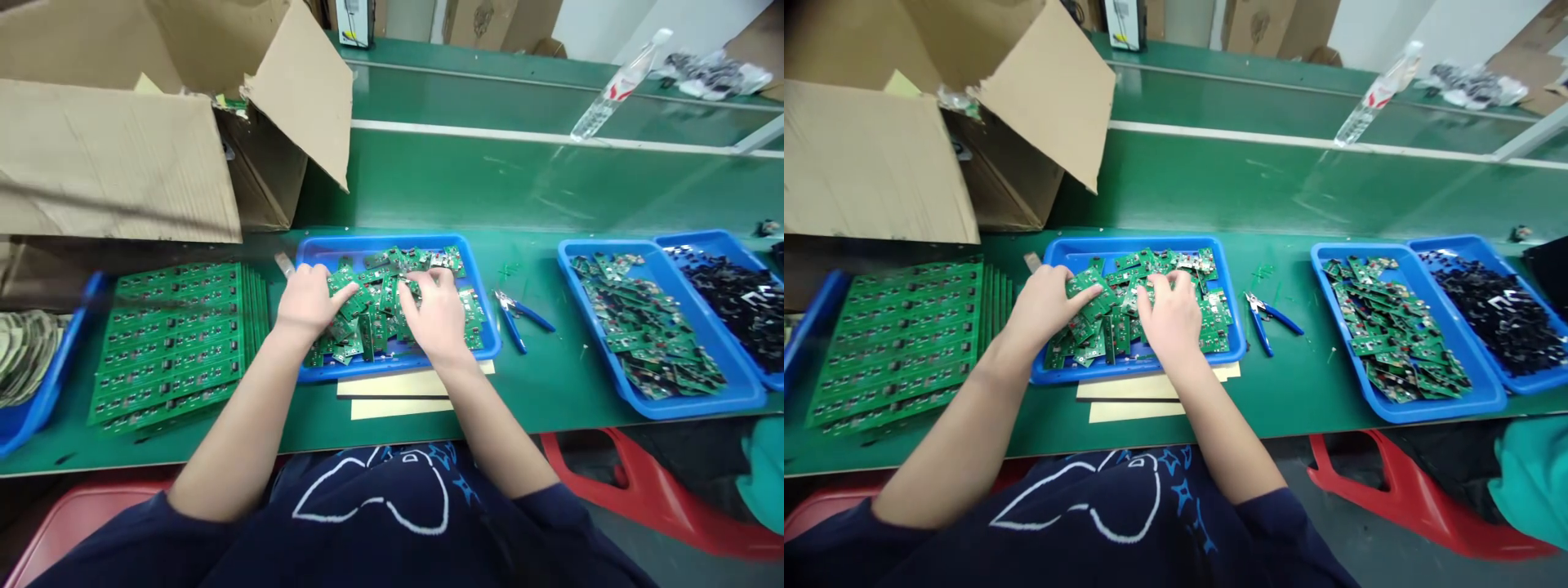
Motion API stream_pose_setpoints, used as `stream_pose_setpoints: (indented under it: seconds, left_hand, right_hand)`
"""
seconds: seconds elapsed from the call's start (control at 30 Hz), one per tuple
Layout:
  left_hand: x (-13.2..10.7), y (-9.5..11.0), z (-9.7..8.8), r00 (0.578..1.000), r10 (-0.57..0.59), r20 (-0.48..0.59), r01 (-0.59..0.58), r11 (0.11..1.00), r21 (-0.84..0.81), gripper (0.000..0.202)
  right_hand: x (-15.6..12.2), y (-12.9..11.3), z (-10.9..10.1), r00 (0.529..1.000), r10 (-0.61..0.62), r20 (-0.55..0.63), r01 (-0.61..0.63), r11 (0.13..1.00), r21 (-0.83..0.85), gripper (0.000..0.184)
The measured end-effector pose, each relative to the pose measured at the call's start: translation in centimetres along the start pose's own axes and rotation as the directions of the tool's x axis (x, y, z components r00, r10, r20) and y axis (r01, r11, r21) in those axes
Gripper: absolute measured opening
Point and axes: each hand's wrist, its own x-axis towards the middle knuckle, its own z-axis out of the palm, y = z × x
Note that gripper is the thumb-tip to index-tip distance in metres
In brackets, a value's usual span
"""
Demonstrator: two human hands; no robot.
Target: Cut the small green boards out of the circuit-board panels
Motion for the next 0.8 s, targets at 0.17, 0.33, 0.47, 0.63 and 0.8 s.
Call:
stream_pose_setpoints:
  seconds: [0.17,0.33,0.47,0.63,0.8]
  left_hand:
    - [-0.5,1.2,-1.7,0.999,0.039,-0.001,-0.034,0.875,-0.482,0.035]
    - [-1.5,2.5,-1.3,0.995,0.006,-0.100,-0.077,0.686,-0.723,0.037]
    - [-2.3,3.6,-0.3,0.993,0.016,-0.113,-0.076,0.836,-0.543,0.035]
    - [-2.4,4.8,0.3,0.997,-0.016,-0.073,-0.003,0.969,-0.248,0.039]
    - [-2.2,5.1,0.9,1.000,-0.009,0.009,0.010,0.991,-0.132,0.045]
  right_hand:
    - [0.8,-1.8,0.9,0.967,-0.188,0.171,0.138,0.953,0.268,0.038]
    - [1.1,-2.4,2.1,0.940,-0.182,0.288,-0.016,0.821,0.571,0.032]
    - [0.7,-2.6,2.7,0.984,-0.095,0.151,-0.022,0.773,0.634,0.024]
    - [0.6,-2.9,2.9,0.997,0.056,0.051,-0.072,0.916,0.394,0.026]
    - [0.5,-2.9,3.1,0.981,0.139,0.135,-0.153,0.983,0.100,0.030]
